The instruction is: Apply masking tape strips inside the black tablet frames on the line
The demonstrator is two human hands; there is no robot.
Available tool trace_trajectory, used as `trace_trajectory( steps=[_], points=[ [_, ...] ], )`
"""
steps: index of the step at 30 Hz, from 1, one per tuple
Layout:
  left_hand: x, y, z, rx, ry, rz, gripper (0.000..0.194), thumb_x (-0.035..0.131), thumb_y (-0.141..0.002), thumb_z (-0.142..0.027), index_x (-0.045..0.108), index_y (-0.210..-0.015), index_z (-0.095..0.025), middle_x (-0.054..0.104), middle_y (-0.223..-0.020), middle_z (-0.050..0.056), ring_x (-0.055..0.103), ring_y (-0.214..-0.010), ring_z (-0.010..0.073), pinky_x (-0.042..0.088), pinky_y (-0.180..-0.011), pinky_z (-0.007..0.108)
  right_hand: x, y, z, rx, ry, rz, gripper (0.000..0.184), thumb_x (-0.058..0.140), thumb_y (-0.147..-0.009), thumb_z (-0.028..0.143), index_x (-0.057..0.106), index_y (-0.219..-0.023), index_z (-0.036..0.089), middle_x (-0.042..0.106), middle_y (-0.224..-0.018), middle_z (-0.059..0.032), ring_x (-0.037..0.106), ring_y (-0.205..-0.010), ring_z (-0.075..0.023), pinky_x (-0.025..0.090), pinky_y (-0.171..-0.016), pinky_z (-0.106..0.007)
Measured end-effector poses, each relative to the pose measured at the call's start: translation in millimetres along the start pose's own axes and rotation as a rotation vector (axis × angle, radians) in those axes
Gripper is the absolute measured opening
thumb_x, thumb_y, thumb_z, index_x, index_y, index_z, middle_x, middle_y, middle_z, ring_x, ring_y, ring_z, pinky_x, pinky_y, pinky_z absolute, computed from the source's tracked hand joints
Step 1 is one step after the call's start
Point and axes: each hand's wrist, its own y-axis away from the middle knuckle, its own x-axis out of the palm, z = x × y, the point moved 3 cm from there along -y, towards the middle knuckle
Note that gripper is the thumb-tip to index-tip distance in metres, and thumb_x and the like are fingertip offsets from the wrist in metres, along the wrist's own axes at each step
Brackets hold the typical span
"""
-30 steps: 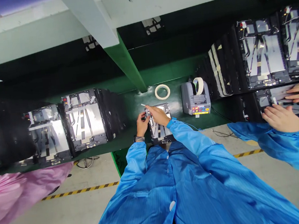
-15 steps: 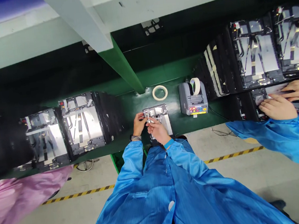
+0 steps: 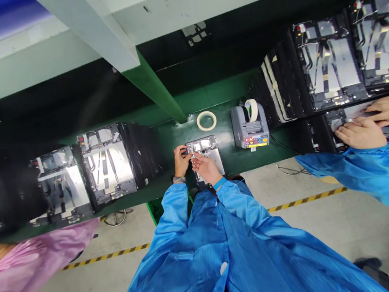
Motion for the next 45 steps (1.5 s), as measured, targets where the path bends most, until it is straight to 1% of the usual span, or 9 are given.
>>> trace_trajectory(
  steps=[13,23,26,28,31,33,36,40,45],
  points=[
    [-1.1,0,-6,0.073,-0.105,0.094,0.021,0.068,-0.091,-0.016,0.073,-0.109,-0.025,0.047,-0.144,0.01,0.06,-0.128,0.0255,0.055,-0.099,0.039,-8,-13,0,-0.006,0.027,-0.026,0.025,0.063,-0.09,0.031,0.073,-0.109,0.02,0.075,-0.09,-0.0067,0.065,-0.074,-0.0205,0.055,-0.067,-0.034],
    [-6.8,-2,-17,0.204,-0.259,0.121,0.021,0.071,-0.09,-0.016,0.079,-0.107,-0.025,0.047,-0.148,0.01,0.055,-0.13,0.0288,0.041,-0.122,0.049,-4,-3,2,0.032,0.001,-0.044,0.024,0.057,-0.095,0.035,0.073,-0.098,0.017,0.074,-0.088,-0.0095,0.064,-0.074,-0.0195,0.055,-0.069,-0.033],
    [-6.9,-2,-17,0.196,-0.263,0.125,0.02,0.072,-0.09,-0.017,0.079,-0.107,-0.026,0.047,-0.147,0.01,0.056,-0.127,0.0284,0.041,-0.121,0.049,-11,7,-1,-0.048,0.338,-0.118,0.025,0.056,-0.093,0.035,0.074,-0.1,0.019,0.069,-0.077,-0.0059,0.058,-0.064,-0.0194,0.053,-0.065,-0.034],
    [-6.7,-3,-16,0.202,-0.255,0.127,0.019,0.072,-0.091,-0.018,0.079,-0.107,-0.026,0.047,-0.147,0.01,0.057,-0.125,0.0279,0.04,-0.122,0.049,-13,13,6,-0.277,0.738,-0.165,0.03,0.058,-0.091,0.031,0.076,-0.113,0.021,0.069,-0.078,-0.004,0.058,-0.066,-0.0207,0.054,-0.068,-0.036],
    [-6.7,-4,-13,0.22,-0.252,0.125,0.019,0.072,-0.092,-0.02,0.079,-0.108,-0.025,0.048,-0.147,0.01,0.057,-0.126,0.0275,0.04,-0.122,0.048,-3,15,23,-0.637,1.44,-0.108,0.045,0.059,-0.091,0.021,0.074,-0.134,0.026,0.074,-0.099,-0.0082,0.065,-0.086,-0.0245,0.055,-0.083,-0.037],
    [-6.8,-4,-11,0.232,-0.267,0.124,0.018,0.072,-0.092,-0.021,0.079,-0.109,-0.025,0.048,-0.147,0.01,0.057,-0.126,0.0268,0.041,-0.121,0.046,5,9,31,-0.66,1.865,-0.027,0.053,0.056,-0.093,0.014,0.069,-0.144,0.025,0.073,-0.11,-0.0124,0.067,-0.094,-0.0258,0.053,-0.088,-0.036],
    [-6.2,-4,-9,0.245,-0.315,0.131,0.019,0.07,-0.094,-0.02,0.078,-0.11,-0.023,0.048,-0.147,0.011,0.057,-0.126,0.0257,0.042,-0.121,0.045,13,1,43,-0.524,2.258,0.054,0.059,0.051,-0.097,0.013,0.06,-0.154,0.025,0.073,-0.114,-0.0139,0.069,-0.095,-0.0258,0.052,-0.088,-0.035],
    [-4.1,-9,-11,0.261,-0.361,0.129,0.017,0.073,-0.092,-0.021,0.078,-0.109,-0.022,0.049,-0.145,0.012,0.057,-0.125,0.0256,0.042,-0.121,0.045,13,6,52,-0.478,2.255,0.04,0.051,0.045,-0.101,0.016,0.066,-0.147,0.025,0.073,-0.118,-0.0112,0.069,-0.105,-0.026,0.051,-0.095,-0.034],
    [-2.8,-5,-16,0.232,-0.334,0.103,0.027,0.076,-0.088,-0.023,0.072,-0.115,-0.021,0.049,-0.147,0.013,0.056,-0.132,0.027,0.041,-0.123,0.044,-36,49,53,-0.793,1.8,-0.476,0.049,0.043,-0.102,0.027,0.064,-0.145,0.014,0.066,-0.134,-0.0177,0.059,-0.127,-0.0307,0.046,-0.114,-0.043]
  ],
)
